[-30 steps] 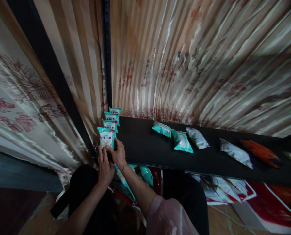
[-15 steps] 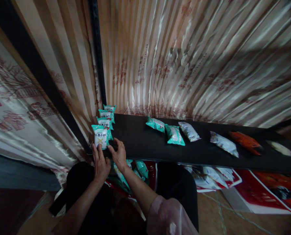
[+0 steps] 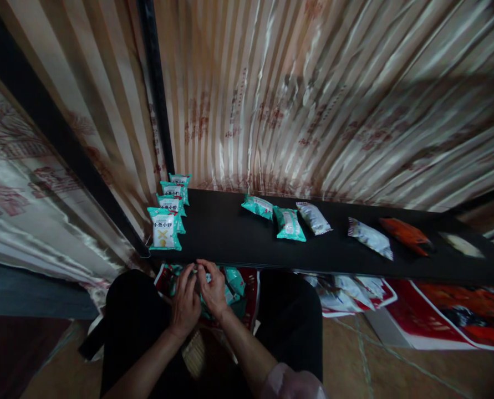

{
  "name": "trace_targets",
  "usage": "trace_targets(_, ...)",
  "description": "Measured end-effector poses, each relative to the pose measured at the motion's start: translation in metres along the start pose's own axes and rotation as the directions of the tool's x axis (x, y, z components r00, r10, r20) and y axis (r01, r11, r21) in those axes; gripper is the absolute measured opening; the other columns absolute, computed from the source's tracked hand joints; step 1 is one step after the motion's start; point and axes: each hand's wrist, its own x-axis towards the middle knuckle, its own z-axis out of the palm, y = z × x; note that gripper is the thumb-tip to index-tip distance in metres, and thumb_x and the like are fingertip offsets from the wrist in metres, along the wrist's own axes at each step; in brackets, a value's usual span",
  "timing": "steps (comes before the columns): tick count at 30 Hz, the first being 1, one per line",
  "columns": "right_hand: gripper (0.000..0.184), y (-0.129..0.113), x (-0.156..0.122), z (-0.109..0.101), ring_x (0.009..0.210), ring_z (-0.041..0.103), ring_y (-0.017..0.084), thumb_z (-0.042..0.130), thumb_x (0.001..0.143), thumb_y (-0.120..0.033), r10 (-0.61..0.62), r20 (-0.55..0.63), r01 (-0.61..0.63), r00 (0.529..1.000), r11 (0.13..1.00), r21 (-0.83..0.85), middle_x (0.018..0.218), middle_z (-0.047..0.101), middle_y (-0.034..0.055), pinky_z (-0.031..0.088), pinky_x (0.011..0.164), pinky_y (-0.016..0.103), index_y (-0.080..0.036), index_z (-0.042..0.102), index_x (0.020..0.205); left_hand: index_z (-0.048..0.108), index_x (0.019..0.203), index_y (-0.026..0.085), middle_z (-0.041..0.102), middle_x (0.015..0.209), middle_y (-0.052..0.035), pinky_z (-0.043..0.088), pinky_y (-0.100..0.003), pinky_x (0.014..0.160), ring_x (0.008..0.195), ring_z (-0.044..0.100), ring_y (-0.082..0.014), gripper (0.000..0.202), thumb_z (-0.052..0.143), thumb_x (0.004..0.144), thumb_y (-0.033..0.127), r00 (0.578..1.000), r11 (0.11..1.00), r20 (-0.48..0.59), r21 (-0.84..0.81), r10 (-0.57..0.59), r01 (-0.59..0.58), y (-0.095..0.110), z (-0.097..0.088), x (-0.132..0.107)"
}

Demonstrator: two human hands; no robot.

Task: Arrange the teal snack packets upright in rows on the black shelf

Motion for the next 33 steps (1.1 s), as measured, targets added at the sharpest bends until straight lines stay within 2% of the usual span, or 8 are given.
trace_targets(4,0.029,0.038,-0.019,-0.024,0.086,0.063,0.018,0.039,0.087,-0.026,0.046,-0.003,-0.045,0.999,0.985,-0.168,0.09,0.069,0.007,0.049,0.081,0.032,-0.018,0.066,0.094,0.056,0.115,0.017,0.05,0.13,-0.0109,0.041,-0.042,0.103,0.123,0.046,-0.0204,0.043,0.035,0.078,0.007,0.985,0.996,0.16,-0.055,-0.059,0.069,0.01,0.018,-0.011)
trace_targets(8,0.031,0.08,-0.032,-0.05,0.097,0.058,0.022,0.039,0.082,-0.022,0.153,-0.075,-0.171,0.985,0.889,-0.424,0.098,0.066,0.0106,0.044,0.089,0.038,-0.016,0.064,0.1,0.061,0.106,0.016,0.054,0.125,-0.0113,0.044,-0.041,0.1,0.118,0.051,-0.0203,0.04,0.038,0.074,0.006,0.959,0.978,0.232,-0.091,-0.163,0.188,0.015,0.038,-0.011)
trace_targets(10,0.036,0.097,-0.035,-0.058,0.104,0.054,0.025,0.041,0.079,-0.021,0.198,-0.114,-0.228,0.974,0.832,-0.506,0.109,0.062,0.0139,0.042,0.093,0.04,-0.014,0.061,0.108,0.062,0.101,0.017,0.059,0.119,-0.0106,0.044,-0.041,0.099,0.114,0.054,-0.0204,0.037,0.04,0.073,0.007,0.92,0.957,0.313,-0.089,-0.237,0.277,0.016,0.048,-0.009)
trace_targets(14,0.048,0.117,-0.039,-0.057,0.114,0.049,0.028,0.047,0.073,-0.018,0.289,-0.133,-0.312,0.948,0.761,-0.568,0.122,0.055,0.0171,0.039,0.096,0.041,-0.01,0.052,0.12,0.064,0.097,0.017,0.064,0.109,-0.0094,0.042,-0.036,0.099,0.108,0.058,-0.0189,0.032,0.043,0.074,0.009,0.794,0.894,0.471,-0.028,-0.383,0.448,0.024,0.063,-0.002)
trace_targets(18,0.057,0.123,-0.043,-0.051,0.117,0.049,0.029,0.048,0.071,-0.014,0.38,-0.092,-0.359,0.92,0.727,-0.585,0.126,0.053,0.0173,0.04,0.095,0.039,-0.011,0.047,0.128,0.064,0.096,0.017,0.067,0.106,-0.0082,0.041,-0.03,0.097,0.104,0.06,-0.0173,0.028,0.044,0.076,0.012,0.734,0.865,0.522,0.015,-0.435,0.501,0.032,0.067,0.004)
trace_targets(22,0.056,0.122,-0.043,-0.053,0.119,0.049,0.028,0.043,0.074,-0.009,0.441,-0.044,-0.372,0.896,0.693,-0.617,0.13,0.051,0.0184,0.04,0.096,0.036,-0.009,0.046,0.131,0.064,0.095,0.018,0.068,0.107,-0.008,0.04,-0.027,0.096,0.106,0.059,-0.0172,0.025,0.046,0.078,0.015,0.669,0.83,0.557,0.068,-0.492,0.554,0.035,0.069,0.008)
trace_targets(28,0.058,0.118,-0.047,-0.057,0.111,0.055,0.026,0.044,0.073,-0.007,0.414,-0.037,-0.344,0.909,0.699,-0.626,0.128,0.054,0.0145,0.045,0.086,0.034,-0.018,0.051,0.129,0.064,0.092,0.018,0.069,0.102,-0.0071,0.042,-0.025,0.091,0.102,0.062,-0.0166,0.022,0.048,0.077,0.014,0.597,0.772,0.571,0.108,-0.564,0.626,0.032,0.073,0.011)
trace_targets(33,0.055,0.114,-0.052,-0.058,0.112,0.054,0.025,0.039,0.073,-0.005,0.364,-0.023,-0.296,0.931,0.718,-0.63,0.123,0.057,0.0138,0.043,0.09,0.034,-0.017,0.055,0.124,0.062,0.094,0.017,0.069,0.103,-0.0085,0.046,-0.025,0.082,0.098,0.063,-0.0172,0.021,0.05,0.077,0.016,0.565,0.722,0.558,0.092,-0.608,0.686,0.024,0.079,0.011)
